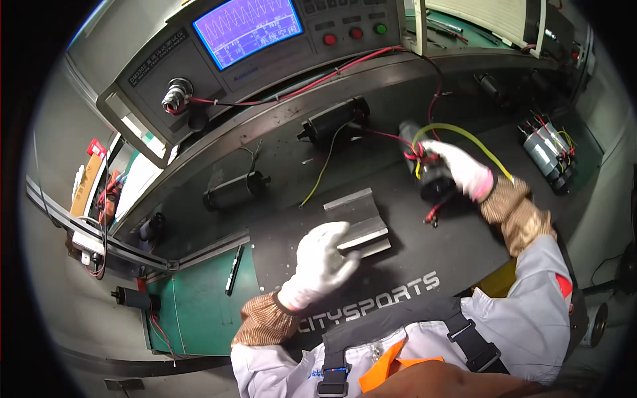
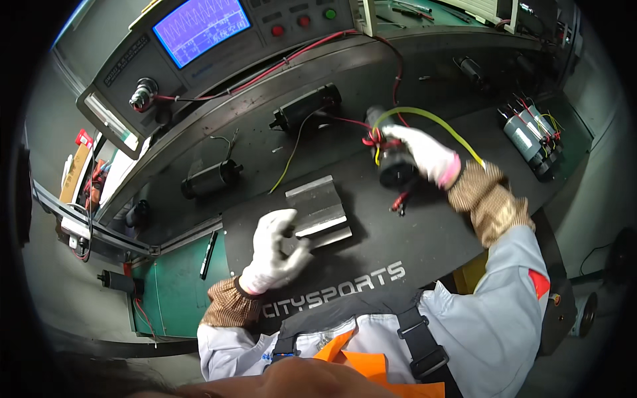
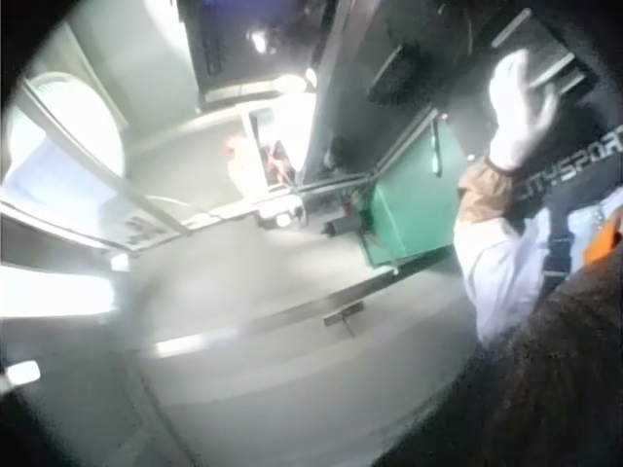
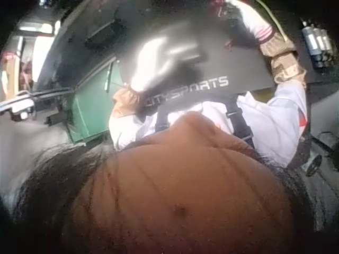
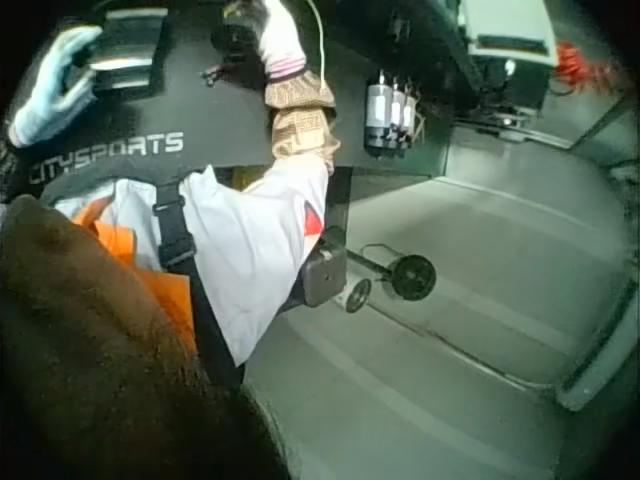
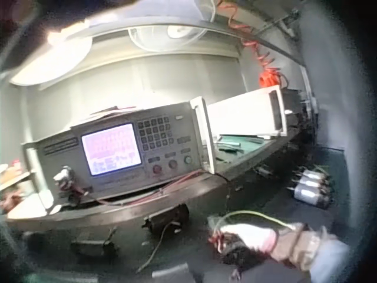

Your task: The person tests electric motors by placing each motor onto a stand, connecting wire clips from a test machine to the motor leads, operating the machine, disconnecting the clips, and moving the tested motor to the shelf.

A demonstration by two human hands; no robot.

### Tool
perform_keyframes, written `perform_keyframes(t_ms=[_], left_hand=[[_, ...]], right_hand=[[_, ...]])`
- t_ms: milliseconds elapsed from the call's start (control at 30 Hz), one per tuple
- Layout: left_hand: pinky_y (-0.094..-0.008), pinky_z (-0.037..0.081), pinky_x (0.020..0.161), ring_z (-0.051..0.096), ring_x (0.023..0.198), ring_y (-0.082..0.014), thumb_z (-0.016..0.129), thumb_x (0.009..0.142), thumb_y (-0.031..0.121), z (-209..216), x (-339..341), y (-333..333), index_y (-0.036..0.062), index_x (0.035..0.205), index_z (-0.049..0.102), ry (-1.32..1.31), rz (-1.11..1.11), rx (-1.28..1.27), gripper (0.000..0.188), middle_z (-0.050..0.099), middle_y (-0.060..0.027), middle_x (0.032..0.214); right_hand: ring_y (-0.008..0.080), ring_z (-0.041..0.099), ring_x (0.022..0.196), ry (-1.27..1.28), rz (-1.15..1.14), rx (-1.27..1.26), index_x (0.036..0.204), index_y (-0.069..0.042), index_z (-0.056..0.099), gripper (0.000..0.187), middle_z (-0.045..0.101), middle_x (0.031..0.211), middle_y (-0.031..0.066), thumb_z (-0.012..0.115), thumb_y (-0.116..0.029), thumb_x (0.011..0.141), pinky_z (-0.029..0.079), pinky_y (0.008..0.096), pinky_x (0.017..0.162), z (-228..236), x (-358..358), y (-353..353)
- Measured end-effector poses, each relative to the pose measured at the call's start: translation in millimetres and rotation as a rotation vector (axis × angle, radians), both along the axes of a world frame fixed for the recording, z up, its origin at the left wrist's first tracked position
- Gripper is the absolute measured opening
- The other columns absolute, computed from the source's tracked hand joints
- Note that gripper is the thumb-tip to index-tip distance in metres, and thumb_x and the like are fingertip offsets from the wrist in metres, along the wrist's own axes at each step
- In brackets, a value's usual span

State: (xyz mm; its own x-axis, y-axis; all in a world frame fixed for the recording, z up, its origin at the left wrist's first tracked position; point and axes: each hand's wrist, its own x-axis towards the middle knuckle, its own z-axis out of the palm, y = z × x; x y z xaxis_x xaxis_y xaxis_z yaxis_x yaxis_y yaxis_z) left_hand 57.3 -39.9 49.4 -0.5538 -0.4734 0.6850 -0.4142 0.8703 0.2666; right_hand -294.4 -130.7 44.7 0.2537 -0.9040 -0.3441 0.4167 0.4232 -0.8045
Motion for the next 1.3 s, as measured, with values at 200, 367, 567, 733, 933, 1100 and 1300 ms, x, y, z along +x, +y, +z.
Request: perform_keyframes(t_ms=[200,367,567,733,933,1100,1300], left_hand=[[-0.0328,0.052,0.083,0.059,0.094,-0.0198,0.065,0.084,0.000,-92.9,56.8,-27.5,-0.0012,0.129,0.054,0.190,0.335,0.299,0.046,0.055,-0.0147,0.116],[-0.0321,0.052,0.080,0.061,0.092,-0.0201,0.065,0.085,0.002,-86.7,55.3,-26.9,-0.0015,0.129,0.054,0.172,0.370,0.439,0.046,0.057,-0.0154,0.114],[-0.0313,0.052,0.079,0.061,0.088,-0.0191,0.064,0.085,0.000,-85.5,49.1,-43.4,-0.0018,0.130,0.054,0.214,0.309,0.538,0.045,0.057,-0.0140,0.112],[-0.0307,0.052,0.079,0.060,0.087,-0.0188,0.063,0.086,0.001,-84.9,56.3,-39.3,-0.0015,0.129,0.054,0.202,0.331,0.516,0.044,0.058,-0.0136,0.109],[-0.0336,0.052,0.077,0.062,0.087,-0.0234,0.065,0.086,0.003,-92.1,59.4,-33.2,-0.0021,0.127,0.055,0.212,0.346,0.420,0.043,0.060,-0.0164,0.106],[-0.0398,0.052,0.082,0.063,0.094,-0.0318,0.067,0.082,0.002,-86.0,56.1,-25.8,-0.0023,0.124,0.057,0.223,0.362,0.264,0.044,0.062,-0.0190,0.107],[-0.0450,0.050,0.086,0.061,0.097,-0.0350,0.066,0.066,-0.004,-46.0,35.8,5.6,0.0007,0.121,0.056,0.036,0.079,-0.052,0.056,0.061,-0.0184,0.109]], right_hand=[[0.0353,0.066,0.108,1.784,-0.135,-0.357,0.135,0.004,0.047,0.079,0.068,0.115,0.0234,0.077,-0.040,0.077,0.053,0.0401,0.092,-40.5,-46.0,-210.2],[0.0359,0.065,0.111,2.008,0.066,-0.807,0.132,-0.003,0.058,0.074,0.070,0.115,0.0192,0.077,-0.040,0.071,0.052,0.0418,0.093,-32.9,-28.9,-298.2],[0.0362,0.066,0.109,1.955,0.294,-0.831,0.120,0.000,0.063,0.067,0.070,0.111,0.0213,0.077,-0.041,0.069,0.053,0.0426,0.090,-31.6,38.9,-293.0],[0.0366,0.067,0.106,1.821,0.468,-0.960,0.108,0.002,0.067,0.061,0.070,0.107,0.0235,0.078,-0.042,0.067,0.053,0.0435,0.088,-15.0,118.7,-248.4],[0.0385,0.069,0.094,1.918,0.551,-0.843,0.100,0.003,0.071,0.060,0.071,0.096,0.0239,0.078,-0.045,0.066,0.055,0.0447,0.081,5.6,104.9,-191.6],[0.0370,0.070,0.088,1.946,0.811,-0.658,0.088,0.002,0.074,0.051,0.071,0.091,0.0219,0.069,-0.047,0.077,0.055,0.0423,0.079,41.8,70.7,-94.6],[0.0345,0.069,0.079,1.540,0.791,-0.382,0.090,0.006,0.073,0.075,0.070,0.086,0.0236,0.065,-0.067,0.080,0.051,0.0413,0.072,36.3,4.8,-26.6]])
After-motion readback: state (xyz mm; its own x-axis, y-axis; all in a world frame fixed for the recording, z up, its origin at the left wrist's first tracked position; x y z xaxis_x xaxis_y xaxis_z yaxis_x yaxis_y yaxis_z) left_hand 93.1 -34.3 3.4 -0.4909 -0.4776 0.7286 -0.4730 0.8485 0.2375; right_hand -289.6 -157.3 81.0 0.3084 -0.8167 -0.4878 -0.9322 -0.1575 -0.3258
